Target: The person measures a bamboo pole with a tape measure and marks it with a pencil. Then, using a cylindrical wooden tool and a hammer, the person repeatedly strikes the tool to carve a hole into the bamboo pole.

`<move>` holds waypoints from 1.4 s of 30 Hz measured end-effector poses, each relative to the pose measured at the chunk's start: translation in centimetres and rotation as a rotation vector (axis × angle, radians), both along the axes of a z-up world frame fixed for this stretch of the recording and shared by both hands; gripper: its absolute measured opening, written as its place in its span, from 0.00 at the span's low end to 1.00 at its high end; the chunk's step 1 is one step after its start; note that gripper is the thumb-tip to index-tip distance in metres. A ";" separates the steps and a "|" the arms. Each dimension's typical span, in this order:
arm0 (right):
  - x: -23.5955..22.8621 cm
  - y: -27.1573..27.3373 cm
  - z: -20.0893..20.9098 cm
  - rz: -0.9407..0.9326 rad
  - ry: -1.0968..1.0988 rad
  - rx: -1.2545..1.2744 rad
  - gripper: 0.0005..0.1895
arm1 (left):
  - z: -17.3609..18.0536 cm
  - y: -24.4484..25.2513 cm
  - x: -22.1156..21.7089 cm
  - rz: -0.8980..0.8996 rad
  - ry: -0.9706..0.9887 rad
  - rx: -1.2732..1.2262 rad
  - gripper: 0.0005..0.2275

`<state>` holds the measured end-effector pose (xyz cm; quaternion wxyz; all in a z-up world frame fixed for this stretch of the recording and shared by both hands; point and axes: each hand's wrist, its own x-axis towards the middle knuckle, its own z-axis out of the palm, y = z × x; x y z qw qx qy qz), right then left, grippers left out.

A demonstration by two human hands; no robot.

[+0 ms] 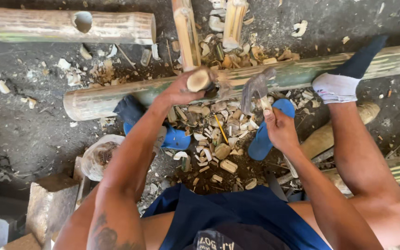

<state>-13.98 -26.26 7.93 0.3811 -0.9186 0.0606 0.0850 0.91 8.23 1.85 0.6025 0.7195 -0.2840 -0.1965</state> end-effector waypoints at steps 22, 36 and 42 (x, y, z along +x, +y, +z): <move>-3.8 2.5 2.9 0.361 -0.232 -0.124 0.22 | -1.9 -3.0 -8.3 -0.129 -0.762 0.210 0.29; -2.0 8.2 7.2 0.562 -0.279 -0.153 0.23 | -0.2 -2.9 -6.6 -0.097 -0.532 0.193 0.29; -3.7 8.4 10.5 0.685 -0.460 0.002 0.24 | -0.3 -3.2 -7.2 -0.135 -0.670 0.265 0.31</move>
